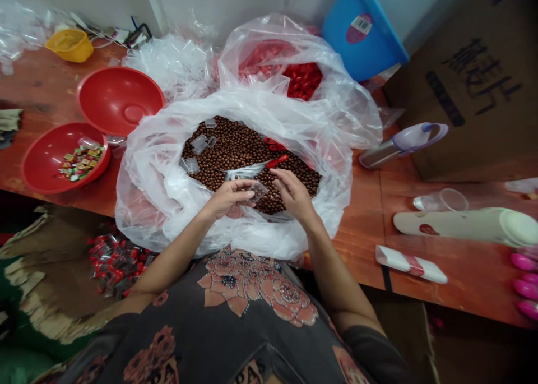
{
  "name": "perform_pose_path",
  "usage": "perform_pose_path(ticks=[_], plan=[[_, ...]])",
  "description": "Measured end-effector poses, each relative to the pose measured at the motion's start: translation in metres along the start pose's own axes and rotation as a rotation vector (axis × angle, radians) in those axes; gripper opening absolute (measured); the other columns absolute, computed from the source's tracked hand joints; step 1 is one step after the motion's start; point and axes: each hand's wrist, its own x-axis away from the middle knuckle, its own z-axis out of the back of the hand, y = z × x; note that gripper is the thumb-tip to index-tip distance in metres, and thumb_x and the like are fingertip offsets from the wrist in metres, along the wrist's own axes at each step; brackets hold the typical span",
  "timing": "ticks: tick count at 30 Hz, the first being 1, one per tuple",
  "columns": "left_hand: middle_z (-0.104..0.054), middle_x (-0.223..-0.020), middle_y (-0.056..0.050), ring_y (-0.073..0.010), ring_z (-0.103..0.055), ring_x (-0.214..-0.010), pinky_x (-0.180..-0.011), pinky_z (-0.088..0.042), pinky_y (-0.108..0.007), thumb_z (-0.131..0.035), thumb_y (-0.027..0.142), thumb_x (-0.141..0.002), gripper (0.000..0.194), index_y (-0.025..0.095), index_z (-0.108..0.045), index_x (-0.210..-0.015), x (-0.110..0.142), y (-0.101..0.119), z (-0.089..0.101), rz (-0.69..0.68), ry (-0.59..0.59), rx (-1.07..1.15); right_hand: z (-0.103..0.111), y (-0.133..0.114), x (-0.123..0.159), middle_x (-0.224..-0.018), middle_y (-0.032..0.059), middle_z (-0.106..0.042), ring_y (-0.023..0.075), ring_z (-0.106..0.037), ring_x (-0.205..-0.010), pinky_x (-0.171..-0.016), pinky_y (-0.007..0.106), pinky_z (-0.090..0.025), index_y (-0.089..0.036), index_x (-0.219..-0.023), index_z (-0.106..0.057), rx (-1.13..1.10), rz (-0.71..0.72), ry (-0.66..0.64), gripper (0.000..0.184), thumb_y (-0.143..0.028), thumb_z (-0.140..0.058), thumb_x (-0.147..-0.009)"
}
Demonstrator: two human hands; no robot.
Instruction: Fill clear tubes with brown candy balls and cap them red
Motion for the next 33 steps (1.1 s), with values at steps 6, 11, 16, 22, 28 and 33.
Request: perform_pose_path(ticks=[6,11,16,22,28,33], plan=[[-0.068,-0.112,-0.007,-0.0171,-0.066,-0.093,-0.085,-0.057,-0.035,-0.082,0.015,-0.06,0.051,0.017,-0.066,-0.108,0.009,0.001,0.003,-0.099,0.037,0.075,0.008,0.031,-0.042,-0.142,0.0115,-0.053,0.0227,-0.051,-0.131,-0.11,0.041,-0.042,-0.019,-0.131,-0.059,0.303,-0.047,-0.052,0.04,-0.017,-0.041,-0.095],[-0.07,-0.103,-0.007,-0.0156,-0.067,-0.089,-0.084,-0.057,-0.033,-0.083,0.016,-0.064,0.048,0.015,-0.062,-0.108,0.008,-0.003,0.006,-0.144,0.057,0.051,-0.003,0.041,-0.057,-0.132,0.0153,-0.06,0.0267,-0.056,-0.122,-0.106,0.041,-0.044,-0.014,-0.135,-0.057,0.484,-0.039,-0.213,0.044,-0.016,-0.053,-0.091],[-0.071,-0.103,-0.008,-0.0169,-0.067,-0.091,-0.079,-0.056,-0.032,-0.081,0.025,-0.07,0.042,0.015,-0.059,-0.104,0.007,-0.005,0.0,-0.124,0.063,0.074,-0.008,0.045,-0.045,-0.107,0.0108,-0.067,0.0247,-0.062,-0.102,-0.091,0.037,-0.05,-0.019,-0.119,-0.068,0.464,-0.039,-0.109,0.029,-0.025,-0.053,-0.094],[-0.071,-0.104,-0.008,-0.0127,-0.066,-0.082,-0.077,-0.054,-0.029,-0.08,0.029,-0.072,0.044,0.014,-0.064,-0.111,-0.001,-0.014,-0.005,-0.113,0.073,0.028,-0.004,0.026,-0.029,-0.101,0.0084,-0.069,0.0241,-0.061,-0.1,-0.095,0.043,-0.047,-0.023,-0.107,-0.072,0.162,-0.047,0.074,0.025,-0.036,-0.055,-0.094],[-0.072,-0.097,-0.008,-0.0124,-0.065,-0.078,-0.075,-0.054,-0.03,-0.082,0.03,-0.07,0.05,0.011,-0.065,-0.113,0.004,-0.014,-0.013,-0.098,0.06,0.028,-0.009,-0.001,-0.016,-0.093,-0.0012,-0.067,0.0139,-0.064,-0.074,-0.072,0.031,-0.056,-0.028,-0.114,-0.065,-0.755,-0.464,-0.014,0.041,-0.05,-0.07,-0.08],[-0.072,-0.102,-0.01,-0.0139,-0.066,-0.083,-0.077,-0.054,-0.029,-0.081,0.031,-0.071,0.051,0.011,-0.065,-0.114,0.007,-0.012,-0.016,-0.132,0.047,0.048,-0.013,-0.015,-0.012,-0.093,-0.0023,-0.067,0.009,-0.06,-0.067,-0.061,0.022,-0.053,-0.027,-0.103,-0.069,-0.98,-0.592,-0.075,0.037,-0.045,-0.079,-0.072]])
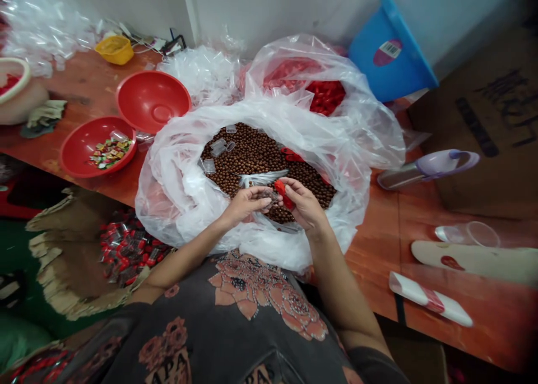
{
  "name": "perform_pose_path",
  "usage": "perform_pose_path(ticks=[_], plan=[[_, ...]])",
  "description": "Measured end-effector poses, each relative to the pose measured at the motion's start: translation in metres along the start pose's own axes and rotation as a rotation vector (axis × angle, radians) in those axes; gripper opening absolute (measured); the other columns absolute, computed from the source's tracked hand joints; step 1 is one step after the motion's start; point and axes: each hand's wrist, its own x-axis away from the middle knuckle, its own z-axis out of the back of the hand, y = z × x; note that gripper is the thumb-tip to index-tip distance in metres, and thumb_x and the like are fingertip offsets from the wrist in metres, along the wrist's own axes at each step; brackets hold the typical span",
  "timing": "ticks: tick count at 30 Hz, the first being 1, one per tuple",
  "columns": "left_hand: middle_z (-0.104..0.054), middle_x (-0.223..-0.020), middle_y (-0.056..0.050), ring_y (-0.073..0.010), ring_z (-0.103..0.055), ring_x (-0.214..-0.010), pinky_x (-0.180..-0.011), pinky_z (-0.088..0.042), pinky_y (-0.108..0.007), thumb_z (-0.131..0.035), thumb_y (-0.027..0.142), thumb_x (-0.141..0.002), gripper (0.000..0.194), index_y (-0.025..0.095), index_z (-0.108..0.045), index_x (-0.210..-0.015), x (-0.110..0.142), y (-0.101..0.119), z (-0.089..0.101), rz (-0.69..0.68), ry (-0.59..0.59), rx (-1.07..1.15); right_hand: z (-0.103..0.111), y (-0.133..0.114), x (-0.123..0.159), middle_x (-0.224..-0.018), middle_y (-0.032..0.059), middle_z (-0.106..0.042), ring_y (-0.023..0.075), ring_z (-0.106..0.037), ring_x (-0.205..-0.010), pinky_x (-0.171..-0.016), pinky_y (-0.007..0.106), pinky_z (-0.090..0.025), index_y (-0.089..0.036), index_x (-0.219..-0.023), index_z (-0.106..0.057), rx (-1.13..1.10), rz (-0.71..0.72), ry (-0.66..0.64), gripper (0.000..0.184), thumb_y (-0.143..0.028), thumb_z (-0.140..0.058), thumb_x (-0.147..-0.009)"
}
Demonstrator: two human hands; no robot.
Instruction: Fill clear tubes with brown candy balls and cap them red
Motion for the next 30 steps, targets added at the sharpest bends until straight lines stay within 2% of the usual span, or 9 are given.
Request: perform_pose_path(ticks=[5,9,11,15,17,19,21,25,30], plan=[[-0.071,-0.095,-0.008,-0.0146,-0.065,-0.078,-0.074,-0.054,-0.03,-0.085,0.037,-0.064,0.056,0.011,-0.069,-0.11,0.004,-0.007,0.001,-0.012,0.053,0.026,-0.011,-0.001,0.018,-0.101,0.0025,-0.072,0.0115,-0.059,-0.068,-0.059,0.024,-0.051,-0.026,-0.117,-0.069,0.317,0.06,0.018,0.047,-0.048,-0.074,-0.076],[-0.069,-0.091,-0.006,-0.0144,-0.064,-0.076,-0.078,-0.054,-0.033,-0.089,0.04,-0.056,0.066,0.01,-0.071,-0.112,0.004,-0.016,0.004,0.04,0.065,0.07,-0.009,0.002,0.025,-0.076,0.003,-0.071,0.014,-0.057,-0.056,-0.051,0.026,-0.05,-0.021,-0.125,-0.067,0.55,0.081,0.056,0.055,-0.056,-0.062,-0.084],[-0.068,-0.091,-0.005,-0.0138,-0.064,-0.074,-0.08,-0.053,-0.035,-0.089,0.039,-0.056,0.069,0.012,-0.07,-0.116,0.003,-0.018,0.008,0.055,0.049,0.085,-0.007,0.004,0.022,-0.09,0.0057,-0.075,0.0162,-0.063,-0.064,-0.053,0.025,-0.052,-0.021,-0.119,-0.07,0.597,0.13,0.135,0.054,-0.056,-0.068,-0.078],[-0.067,-0.088,-0.002,-0.011,-0.063,-0.07,-0.08,-0.053,-0.03,-0.088,0.036,-0.06,0.067,0.015,-0.069,-0.121,0.007,-0.014,0.01,0.08,0.051,0.078,-0.006,0.008,0.021,-0.123,0.0076,-0.07,0.0281,-0.068,-0.103,-0.078,0.033,-0.059,-0.023,-0.134,-0.059,0.594,0.135,0.186,0.07,-0.056,-0.072,-0.074],[-0.067,-0.086,-0.001,-0.0101,-0.063,-0.068,-0.076,-0.054,-0.027,-0.087,0.032,-0.064,0.063,0.016,-0.069,-0.123,0.011,-0.01,0.009,0.111,0.045,0.05,-0.003,0.011,0.021,-0.13,0.0069,-0.066,0.0317,-0.062,-0.117,-0.097,0.04,-0.054,-0.024,-0.133,-0.061,0.686,0.172,0.197,0.068,-0.058,-0.07,-0.075],[-0.067,-0.084,-0.001,-0.0101,-0.063,-0.067,-0.076,-0.054,-0.027,-0.085,0.027,-0.067,0.06,0.017,-0.068,-0.124,0.013,-0.008,0.008,0.131,0.043,0.041,0.002,0.015,0.02,-0.134,0.0064,-0.064,0.0331,-0.056,-0.126,-0.11,0.044,-0.044,-0.023,-0.126,-0.066,0.779,0.244,0.13,0.061,-0.059,-0.067,-0.077],[-0.067,-0.084,0.0,-0.0099,-0.062,-0.068,-0.08,-0.053,-0.027,-0.084,0.025,-0.067,0.058,0.016,-0.07,-0.122,0.011,-0.01,0.008,0.104,0.07,0.029,0.007,0.018,0.02,-0.137,0.007,-0.062,0.033,-0.053,-0.13,-0.114,0.045,-0.039,-0.022,-0.124,-0.067,0.818,0.313,0.025,0.057,-0.058,-0.063,-0.081],[-0.067,-0.086,0.0,-0.0099,-0.061,-0.071,-0.087,-0.052,-0.029,-0.083,0.027,-0.068,0.057,0.016,-0.07,-0.122,0.004,-0.022,0.011,0.05,0.071,-0.009,0.011,0.021,0.025,-0.137,0.0071,-0.062,0.0303,-0.058,-0.125,-0.111,0.043,-0.043,-0.022,-0.131,-0.063,0.873,0.409,-0.042,0.051,-0.049,-0.06,-0.088],[-0.07,-0.092,-0.002,-0.015,-0.063,-0.082,-0.092,-0.05,-0.031,-0.084,0.036,-0.066,0.06,0.016,-0.071,-0.121,0.004,-0.026,0.012,0.023,0.044,-0.112,0.012,0.021,0.03,-0.132,0.0049,-0.065,0.0283,-0.063,-0.114,-0.101,0.042,-0.05,-0.031,-0.135,-0.06,0.995,0.728,-0.126,0.045,-0.039,-0.059,-0.091]])
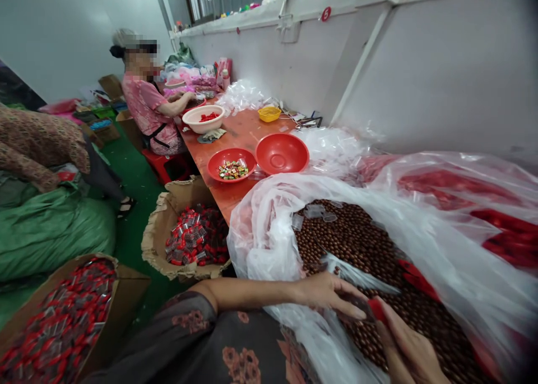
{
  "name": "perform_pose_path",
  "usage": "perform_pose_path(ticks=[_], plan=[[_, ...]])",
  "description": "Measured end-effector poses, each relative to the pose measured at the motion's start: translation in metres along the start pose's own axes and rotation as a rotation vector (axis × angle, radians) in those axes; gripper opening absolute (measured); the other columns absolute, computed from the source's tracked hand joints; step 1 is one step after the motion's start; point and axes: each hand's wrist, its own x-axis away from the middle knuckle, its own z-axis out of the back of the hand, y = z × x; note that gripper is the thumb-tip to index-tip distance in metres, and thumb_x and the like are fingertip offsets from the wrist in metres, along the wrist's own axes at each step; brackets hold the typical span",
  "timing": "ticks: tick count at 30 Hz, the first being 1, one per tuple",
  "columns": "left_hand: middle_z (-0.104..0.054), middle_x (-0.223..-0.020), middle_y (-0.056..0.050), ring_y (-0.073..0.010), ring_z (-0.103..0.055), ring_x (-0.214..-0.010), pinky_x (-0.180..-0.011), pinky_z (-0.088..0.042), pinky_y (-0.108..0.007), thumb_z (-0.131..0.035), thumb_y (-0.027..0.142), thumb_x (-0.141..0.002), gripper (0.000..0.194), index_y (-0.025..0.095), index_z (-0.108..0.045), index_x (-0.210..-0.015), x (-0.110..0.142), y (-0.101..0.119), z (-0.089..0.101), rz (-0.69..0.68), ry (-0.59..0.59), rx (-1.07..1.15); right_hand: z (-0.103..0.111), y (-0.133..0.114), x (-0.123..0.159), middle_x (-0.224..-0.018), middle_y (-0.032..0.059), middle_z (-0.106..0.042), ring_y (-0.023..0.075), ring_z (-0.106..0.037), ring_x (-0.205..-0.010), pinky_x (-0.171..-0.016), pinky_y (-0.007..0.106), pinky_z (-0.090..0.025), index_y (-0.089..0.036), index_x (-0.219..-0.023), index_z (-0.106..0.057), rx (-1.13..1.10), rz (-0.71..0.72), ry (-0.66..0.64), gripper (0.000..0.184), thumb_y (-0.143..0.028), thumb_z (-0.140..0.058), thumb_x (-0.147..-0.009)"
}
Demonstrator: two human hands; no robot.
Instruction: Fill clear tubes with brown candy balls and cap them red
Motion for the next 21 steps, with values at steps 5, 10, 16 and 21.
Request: perform_pose_path(ticks=[5,10,16,21], plan=[[-0.069,-0.091,0.0,-0.0157,-0.062,-0.086,-0.091,-0.048,-0.028,-0.081,0.035,-0.069,0.053,0.018,-0.073,-0.118,0.008,0.005,-0.001,-0.022,0.004,-0.066,-0.004,0.005,0.002,-0.134,0.0071,-0.064,0.0285,-0.065,-0.106,-0.088,0.044,-0.052,-0.034,-0.145,-0.047,0.146,0.179,0.011,0.054,-0.03,-0.058,-0.093],[-0.069,-0.085,0.0,-0.0152,-0.062,-0.08,-0.083,-0.049,-0.026,-0.081,0.033,-0.069,0.053,0.017,-0.073,-0.119,0.012,0.011,0.0,0.045,0.013,-0.116,-0.009,0.005,0.007,-0.134,0.0072,-0.064,0.0254,-0.065,-0.1,-0.085,0.042,-0.053,-0.036,-0.144,-0.048,0.098,0.191,0.045,0.054,-0.021,-0.056,-0.093],[-0.072,-0.091,-0.004,-0.0145,-0.062,-0.081,-0.084,-0.049,-0.026,-0.077,0.028,-0.072,0.045,0.011,-0.074,-0.113,0.02,0.024,-0.002,-0.059,0.015,-0.143,-0.019,-0.016,0.006,-0.13,0.0087,-0.066,0.0261,-0.065,-0.107,-0.09,0.045,-0.052,-0.034,-0.147,-0.044,0.093,0.11,0.106,0.055,-0.023,-0.056,-0.094],[-0.073,-0.097,-0.007,-0.0151,-0.064,-0.082,-0.079,-0.052,-0.027,-0.078,0.03,-0.071,0.048,0.012,-0.073,-0.114,0.015,0.025,-0.005,-0.068,0.082,-0.04,-0.031,-0.022,0.003,-0.142,0.0157,-0.055,0.0325,-0.057,-0.122,-0.097,0.054,-0.049,-0.027,-0.156,-0.022,0.222,-0.007,0.03,0.078,-0.036,-0.064,-0.09]])
